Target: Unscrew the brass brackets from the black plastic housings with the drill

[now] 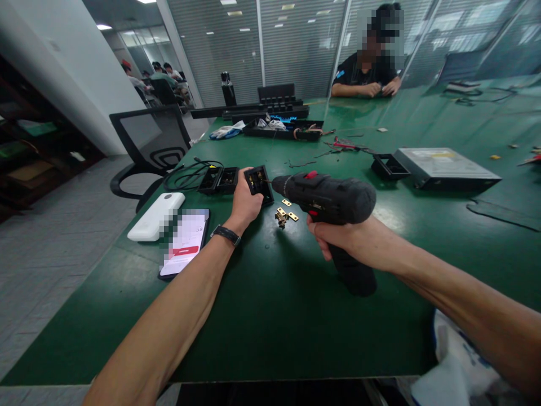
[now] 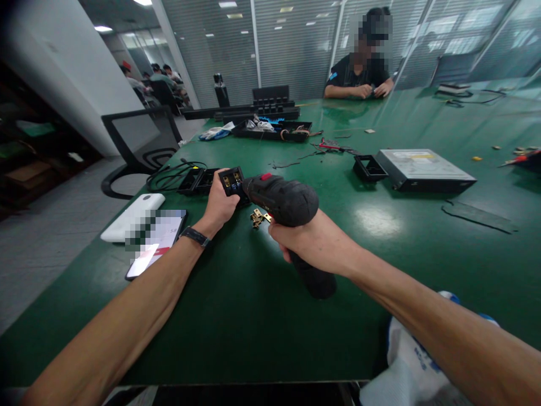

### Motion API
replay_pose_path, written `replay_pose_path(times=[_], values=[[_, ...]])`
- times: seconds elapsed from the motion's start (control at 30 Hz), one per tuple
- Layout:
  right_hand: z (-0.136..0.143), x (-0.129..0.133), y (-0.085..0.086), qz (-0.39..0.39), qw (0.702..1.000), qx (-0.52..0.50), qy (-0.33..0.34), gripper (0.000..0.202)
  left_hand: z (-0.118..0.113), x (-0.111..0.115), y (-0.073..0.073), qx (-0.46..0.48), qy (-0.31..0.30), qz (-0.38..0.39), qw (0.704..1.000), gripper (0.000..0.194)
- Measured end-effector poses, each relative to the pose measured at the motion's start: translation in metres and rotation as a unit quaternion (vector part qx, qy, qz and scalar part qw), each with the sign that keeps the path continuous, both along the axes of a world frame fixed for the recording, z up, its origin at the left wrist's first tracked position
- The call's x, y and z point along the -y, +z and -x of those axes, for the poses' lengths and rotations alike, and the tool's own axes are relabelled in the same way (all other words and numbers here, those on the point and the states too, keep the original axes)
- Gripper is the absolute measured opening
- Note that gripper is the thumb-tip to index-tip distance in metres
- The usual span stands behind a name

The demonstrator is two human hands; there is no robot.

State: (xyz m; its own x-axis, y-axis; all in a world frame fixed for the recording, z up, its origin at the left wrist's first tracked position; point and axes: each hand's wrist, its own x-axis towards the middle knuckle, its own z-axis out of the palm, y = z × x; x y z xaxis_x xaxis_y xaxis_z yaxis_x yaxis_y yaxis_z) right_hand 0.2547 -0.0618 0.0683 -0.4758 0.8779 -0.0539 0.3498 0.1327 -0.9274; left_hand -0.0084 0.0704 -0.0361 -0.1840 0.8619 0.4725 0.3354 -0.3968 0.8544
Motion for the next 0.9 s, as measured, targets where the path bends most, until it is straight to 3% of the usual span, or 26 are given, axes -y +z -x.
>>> replay_pose_path(times=[0.9], values=[[-0.0012, 0.0007, -0.0018, -0.004, 1.000, -0.006, 0.002, 0.022, 0.0000, 0.0022, 0.0009, -0.012, 0.004, -0.002, 1.000, 0.082]])
